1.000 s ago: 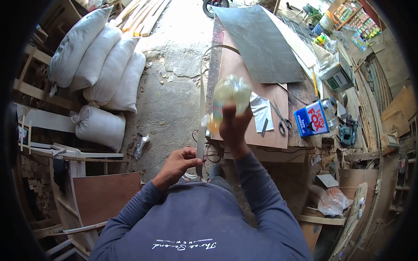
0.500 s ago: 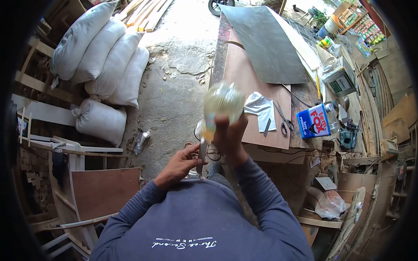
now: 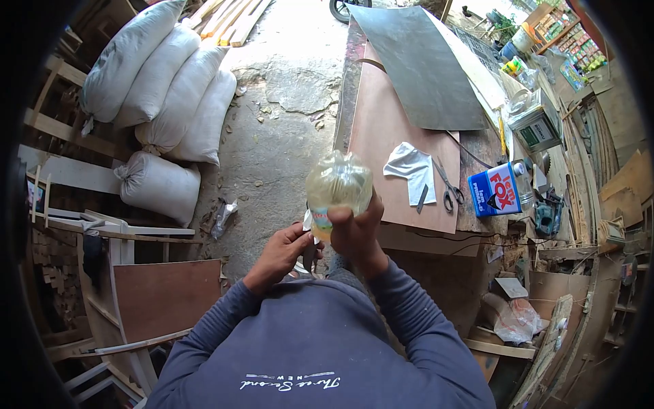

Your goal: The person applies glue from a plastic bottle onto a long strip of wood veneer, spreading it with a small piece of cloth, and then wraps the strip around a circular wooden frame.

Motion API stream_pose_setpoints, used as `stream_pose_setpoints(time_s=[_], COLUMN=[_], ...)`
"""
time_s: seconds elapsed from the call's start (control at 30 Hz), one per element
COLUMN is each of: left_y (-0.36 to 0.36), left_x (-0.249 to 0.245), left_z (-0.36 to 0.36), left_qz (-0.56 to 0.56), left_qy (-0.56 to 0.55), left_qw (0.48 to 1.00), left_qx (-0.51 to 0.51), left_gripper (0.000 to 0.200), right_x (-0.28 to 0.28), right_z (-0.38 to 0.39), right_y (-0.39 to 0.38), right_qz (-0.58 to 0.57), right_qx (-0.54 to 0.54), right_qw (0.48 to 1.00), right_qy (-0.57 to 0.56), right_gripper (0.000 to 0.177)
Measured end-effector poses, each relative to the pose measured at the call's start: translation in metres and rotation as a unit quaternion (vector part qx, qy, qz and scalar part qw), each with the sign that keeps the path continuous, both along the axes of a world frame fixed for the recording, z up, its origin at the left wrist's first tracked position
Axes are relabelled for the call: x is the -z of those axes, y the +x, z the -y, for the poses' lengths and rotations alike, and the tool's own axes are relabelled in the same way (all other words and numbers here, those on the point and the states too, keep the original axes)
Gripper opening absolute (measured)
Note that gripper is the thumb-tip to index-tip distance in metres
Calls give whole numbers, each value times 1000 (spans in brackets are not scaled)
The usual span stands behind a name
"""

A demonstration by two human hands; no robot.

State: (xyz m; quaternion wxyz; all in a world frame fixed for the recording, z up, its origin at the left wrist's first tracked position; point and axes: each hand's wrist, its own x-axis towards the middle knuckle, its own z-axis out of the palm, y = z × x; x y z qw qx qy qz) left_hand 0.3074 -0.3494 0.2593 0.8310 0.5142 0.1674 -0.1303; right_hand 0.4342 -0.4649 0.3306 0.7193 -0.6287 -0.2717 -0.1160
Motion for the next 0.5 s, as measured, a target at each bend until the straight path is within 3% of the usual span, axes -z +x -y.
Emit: stream_pose_setpoints(time_s=[0.1,0.17,0.2,0.27,0.4,0.5], left_y=[-10,-9,-8,-7,-4,-7], left_x=[-10,-17,-17,-11,2,4], left_z=[7,11,11,9,6,6], left_qz=[18,27,24,15,9,-13], left_qy=[-14,-12,-20,-38,-63,-74], left_qw=[1000,999,999,999,996,994], left_qx=[-3,-17,-21,-35,-66,-77], left_gripper=[33,37,37,37,25,23], right_x=[7,12,0,1,9,6], right_z=[6,-10,-16,-7,8,9], right_y=[30,72,78,71,8,12], right_qz=[48,80,31,5,-17,-5], right_qx=[24,98,83,59,-30,-14], right_qw=[995,989,996,997,999,1000], right_qy=[-81,-71,-25,-48,-1,-9], right_gripper=[51,51,54,49,62,68])
